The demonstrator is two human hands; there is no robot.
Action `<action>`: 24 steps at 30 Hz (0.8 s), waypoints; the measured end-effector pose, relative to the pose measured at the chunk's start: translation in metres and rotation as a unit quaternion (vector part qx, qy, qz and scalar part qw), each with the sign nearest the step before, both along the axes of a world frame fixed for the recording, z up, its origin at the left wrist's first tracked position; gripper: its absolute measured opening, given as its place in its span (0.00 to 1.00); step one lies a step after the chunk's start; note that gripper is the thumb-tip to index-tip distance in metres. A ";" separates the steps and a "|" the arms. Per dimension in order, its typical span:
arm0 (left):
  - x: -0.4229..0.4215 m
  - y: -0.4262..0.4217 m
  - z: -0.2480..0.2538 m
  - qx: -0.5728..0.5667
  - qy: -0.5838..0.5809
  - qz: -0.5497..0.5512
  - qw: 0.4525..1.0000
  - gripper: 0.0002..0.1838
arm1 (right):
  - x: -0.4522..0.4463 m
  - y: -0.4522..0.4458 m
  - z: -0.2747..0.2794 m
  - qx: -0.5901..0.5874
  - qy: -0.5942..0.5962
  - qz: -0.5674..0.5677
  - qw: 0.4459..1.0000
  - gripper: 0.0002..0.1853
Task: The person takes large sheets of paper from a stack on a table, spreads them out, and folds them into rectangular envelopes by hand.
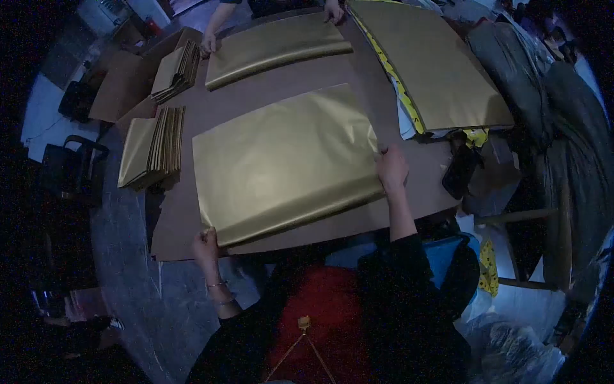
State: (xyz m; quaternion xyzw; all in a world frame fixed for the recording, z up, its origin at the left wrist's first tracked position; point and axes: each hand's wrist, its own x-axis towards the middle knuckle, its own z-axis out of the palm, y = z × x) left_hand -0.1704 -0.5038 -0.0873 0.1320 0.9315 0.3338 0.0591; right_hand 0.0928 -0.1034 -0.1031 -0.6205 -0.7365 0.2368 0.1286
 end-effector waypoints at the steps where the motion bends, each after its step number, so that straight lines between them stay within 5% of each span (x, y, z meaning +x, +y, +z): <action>1: -0.001 0.000 -0.002 0.006 0.009 -0.005 1.000 0.19 | 0.001 0.002 -0.005 -0.009 0.010 0.009 1.000 0.17; 11: 0.007 0.006 0.002 -0.090 0.074 0.056 0.992 0.20 | 0.002 0.019 -0.011 -0.050 -0.011 0.002 0.999 0.23; 15: 0.009 0.032 0.025 -0.034 0.371 -0.116 0.921 0.13 | -0.003 0.006 0.009 -0.036 -0.003 0.007 0.999 0.18; 16: 0.006 0.032 0.019 -0.031 0.370 -0.116 0.921 0.13 | -0.003 0.005 0.011 0.001 -0.013 0.010 1.000 0.17; 18: -0.003 0.034 0.010 0.009 0.275 -0.354 0.894 0.13 | -0.011 0.001 0.019 0.038 -0.033 0.030 0.998 0.17; 22: 0.000 0.043 0.015 0.014 0.234 -0.323 0.917 0.06 | -0.014 0.003 -0.003 0.137 -0.071 0.107 0.982 0.16; 24: -0.002 0.048 0.015 -0.019 0.226 -0.352 0.908 0.10 | -0.012 0.000 -0.011 0.168 -0.100 0.144 0.970 0.14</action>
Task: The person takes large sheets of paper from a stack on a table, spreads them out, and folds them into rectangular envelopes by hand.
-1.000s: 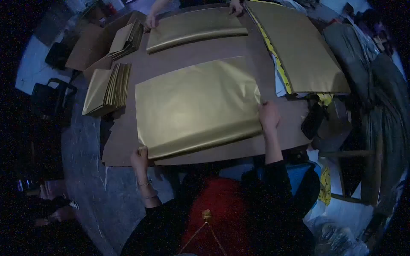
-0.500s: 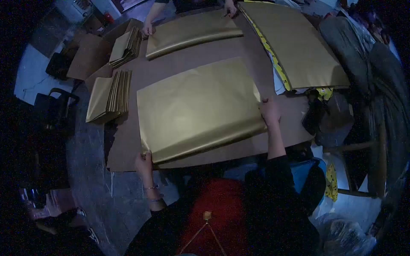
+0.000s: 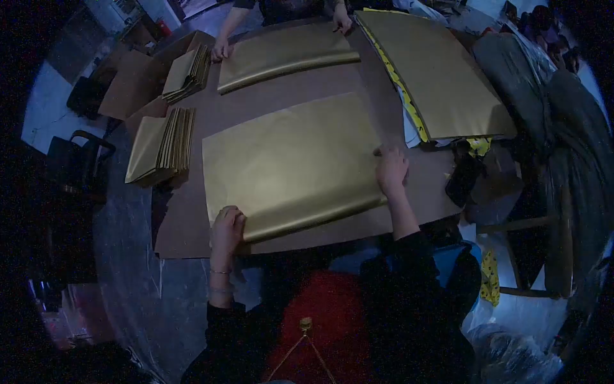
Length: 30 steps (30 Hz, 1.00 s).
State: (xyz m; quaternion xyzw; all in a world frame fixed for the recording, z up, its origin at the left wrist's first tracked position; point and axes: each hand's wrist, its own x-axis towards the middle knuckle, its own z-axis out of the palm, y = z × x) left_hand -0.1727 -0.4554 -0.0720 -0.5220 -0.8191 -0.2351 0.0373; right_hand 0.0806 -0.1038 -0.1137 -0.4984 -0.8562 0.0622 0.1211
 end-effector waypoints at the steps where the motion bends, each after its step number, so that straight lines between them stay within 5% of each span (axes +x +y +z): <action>1: 0.010 0.008 0.008 -0.059 -0.008 0.043 0.997 0.16 | -0.003 -0.004 0.002 0.001 -0.001 0.001 1.000 0.14; 3: 0.027 0.023 0.020 -0.170 -0.014 0.109 0.979 0.31 | -0.008 -0.009 0.005 0.022 0.006 -0.020 1.000 0.13; 7: 0.035 0.028 0.003 -0.124 0.057 0.117 0.984 0.39 | -0.020 -0.025 0.004 0.058 0.015 -0.032 0.998 0.11; 9: 0.031 0.028 -0.014 -0.128 0.116 0.124 0.977 0.40 | -0.024 -0.025 0.009 0.057 0.016 -0.040 0.997 0.10; 16: 0.033 0.034 -0.002 -0.177 0.035 0.153 0.972 0.37 | -0.039 -0.050 0.012 0.093 0.044 -0.007 0.995 0.08; 20: 0.034 0.035 -0.004 -0.157 0.044 0.153 0.975 0.36 | -0.068 -0.130 0.027 -0.002 0.182 0.209 0.961 0.13; 24: 0.033 0.033 -0.006 -0.155 0.040 0.152 0.975 0.34 | -0.085 -0.216 0.032 -0.256 0.200 0.358 0.875 0.26; 30: 0.044 0.039 0.013 -0.249 0.001 0.166 0.954 0.36 | -0.084 -0.233 0.017 -0.160 0.152 0.445 0.868 0.31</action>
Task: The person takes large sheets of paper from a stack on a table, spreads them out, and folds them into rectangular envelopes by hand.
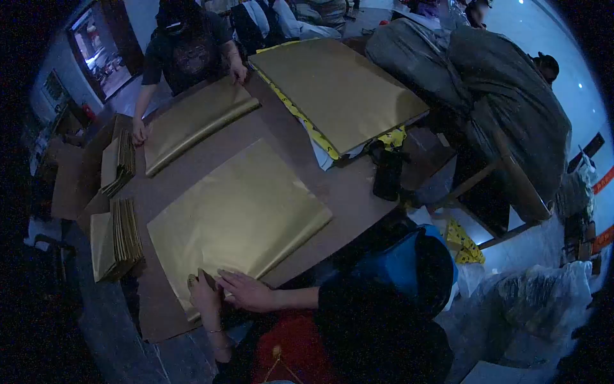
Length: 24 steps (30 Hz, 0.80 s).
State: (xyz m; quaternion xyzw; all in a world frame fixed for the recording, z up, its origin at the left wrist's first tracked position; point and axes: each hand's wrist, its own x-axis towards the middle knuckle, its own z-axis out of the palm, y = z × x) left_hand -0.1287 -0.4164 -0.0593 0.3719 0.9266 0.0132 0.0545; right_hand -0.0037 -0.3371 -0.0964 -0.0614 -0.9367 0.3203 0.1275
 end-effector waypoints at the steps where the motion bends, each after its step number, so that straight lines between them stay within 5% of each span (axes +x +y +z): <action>1: 0.003 0.001 0.002 0.014 -0.019 0.009 1.000 0.38 | 0.003 0.003 0.001 0.059 -0.009 0.003 0.998 0.30; 7: 0.000 -0.001 -0.009 0.011 -0.024 0.014 1.000 0.40 | 0.036 0.030 -0.012 0.087 -0.043 -0.036 0.995 0.31; 9: 0.001 0.000 -0.007 0.008 -0.028 0.019 0.999 0.41 | 0.053 0.045 -0.014 0.208 -0.083 -0.067 0.972 0.31; 14: 0.002 0.001 -0.008 -0.016 0.010 0.013 1.000 0.41 | 0.098 0.095 -0.006 0.139 -0.095 -0.214 0.962 0.30; 24: 0.003 -0.006 -0.029 -0.004 0.054 -0.008 0.999 0.39 | 0.151 0.176 -0.025 0.260 -0.188 -0.464 0.826 0.26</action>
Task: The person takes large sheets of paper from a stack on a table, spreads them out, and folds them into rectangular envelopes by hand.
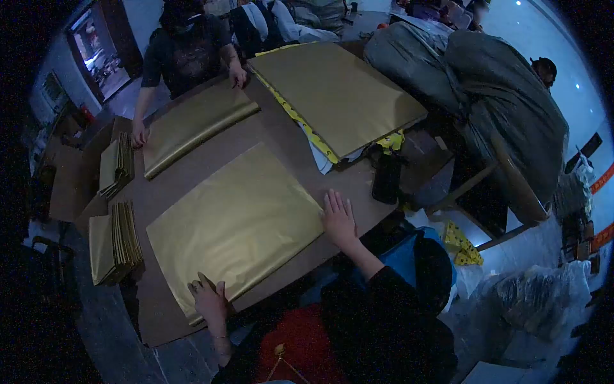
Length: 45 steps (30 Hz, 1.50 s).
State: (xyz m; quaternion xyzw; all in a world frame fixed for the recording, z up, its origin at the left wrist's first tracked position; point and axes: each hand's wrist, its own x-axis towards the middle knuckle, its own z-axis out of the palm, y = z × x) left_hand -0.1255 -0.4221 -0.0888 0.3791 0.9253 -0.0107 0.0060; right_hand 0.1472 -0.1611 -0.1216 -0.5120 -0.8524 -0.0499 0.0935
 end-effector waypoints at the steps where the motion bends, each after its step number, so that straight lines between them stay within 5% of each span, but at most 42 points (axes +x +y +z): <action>1: 0.001 -0.002 -0.008 0.001 0.001 0.001 1.000 0.39 | -0.011 -0.004 0.002 0.033 -0.032 -0.024 0.999 0.26; 4: 0.006 -0.006 -0.011 0.038 0.055 -0.016 0.998 0.35 | -0.046 -0.035 0.029 -0.058 0.067 0.093 0.992 0.29; 6: 0.007 -0.006 -0.011 0.050 0.036 -0.008 0.998 0.35 | -0.073 -0.059 0.012 -0.018 0.098 0.166 0.981 0.29; 10: 0.010 -0.004 -0.002 0.048 -0.005 0.010 0.999 0.33 | -0.126 -0.104 0.043 -0.189 0.040 0.317 0.929 0.27; 15: 0.008 -0.008 -0.012 0.140 0.001 -0.017 0.990 0.31 | -0.173 -0.154 0.002 -0.051 0.073 0.470 0.878 0.27; 18: 0.008 -0.007 -0.005 0.124 -0.039 0.001 0.991 0.29 | -0.183 -0.152 -0.002 -0.092 0.091 0.488 0.863 0.26; 32: 0.006 -0.009 -0.011 0.114 -0.026 0.004 0.993 0.29 | -0.042 -0.009 0.007 -0.060 0.070 0.160 0.983 0.26; 45: -0.020 -0.061 -0.013 0.048 0.005 0.110 0.993 0.31 | -0.031 0.002 0.008 -0.054 0.088 0.147 0.984 0.27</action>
